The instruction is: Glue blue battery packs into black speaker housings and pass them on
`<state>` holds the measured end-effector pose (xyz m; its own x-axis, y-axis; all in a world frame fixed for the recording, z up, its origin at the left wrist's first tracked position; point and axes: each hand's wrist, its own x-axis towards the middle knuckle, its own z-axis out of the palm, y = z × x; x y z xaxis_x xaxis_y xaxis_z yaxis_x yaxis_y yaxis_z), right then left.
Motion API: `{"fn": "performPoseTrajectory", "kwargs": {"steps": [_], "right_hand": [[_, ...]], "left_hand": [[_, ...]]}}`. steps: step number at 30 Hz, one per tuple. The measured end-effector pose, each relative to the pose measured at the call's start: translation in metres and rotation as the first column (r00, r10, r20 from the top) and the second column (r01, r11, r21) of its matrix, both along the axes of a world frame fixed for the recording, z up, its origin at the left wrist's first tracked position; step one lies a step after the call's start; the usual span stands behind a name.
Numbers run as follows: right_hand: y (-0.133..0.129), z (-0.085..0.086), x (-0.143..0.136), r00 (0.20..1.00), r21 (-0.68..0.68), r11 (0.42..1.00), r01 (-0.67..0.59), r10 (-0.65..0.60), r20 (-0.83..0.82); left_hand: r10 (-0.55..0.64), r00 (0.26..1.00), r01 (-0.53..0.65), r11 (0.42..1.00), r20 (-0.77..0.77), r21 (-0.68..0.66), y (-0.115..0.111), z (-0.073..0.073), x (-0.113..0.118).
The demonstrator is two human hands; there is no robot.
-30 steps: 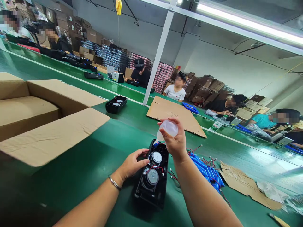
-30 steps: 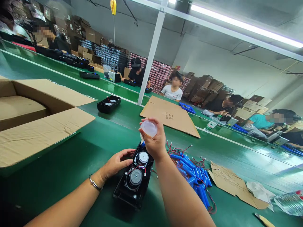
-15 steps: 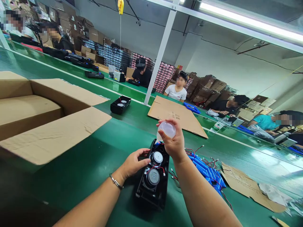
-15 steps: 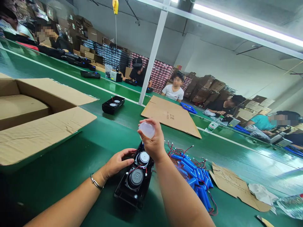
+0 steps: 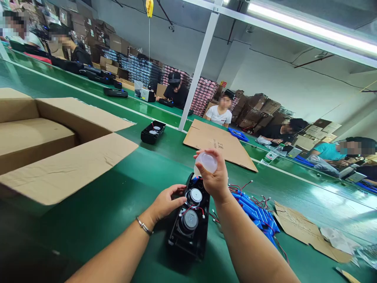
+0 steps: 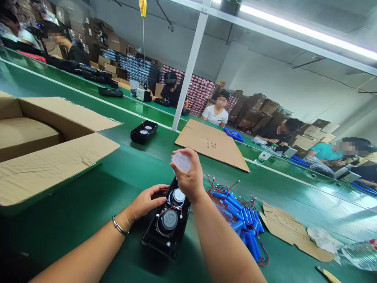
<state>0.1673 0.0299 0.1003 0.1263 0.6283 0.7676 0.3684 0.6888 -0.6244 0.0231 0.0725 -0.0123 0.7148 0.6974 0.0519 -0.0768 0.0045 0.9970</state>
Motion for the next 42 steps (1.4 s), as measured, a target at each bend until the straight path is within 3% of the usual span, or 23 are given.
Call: {"fn": "performPoseTrajectory", "kwargs": {"steps": [26,42], "right_hand": [[-0.005,-0.003,-0.005,1.0,-0.004,1.0,0.001,-0.001,0.024],[-0.011,-0.006,0.002,0.999,0.002,1.0,-0.009,0.009,-0.035]], "left_hand": [[0.007,1.0,-0.006,0.999,-0.014,0.036,0.001,-0.001,0.001],[0.121,0.989,-0.123,0.992,-0.085,-0.01,0.003,0.0,0.001]]}}
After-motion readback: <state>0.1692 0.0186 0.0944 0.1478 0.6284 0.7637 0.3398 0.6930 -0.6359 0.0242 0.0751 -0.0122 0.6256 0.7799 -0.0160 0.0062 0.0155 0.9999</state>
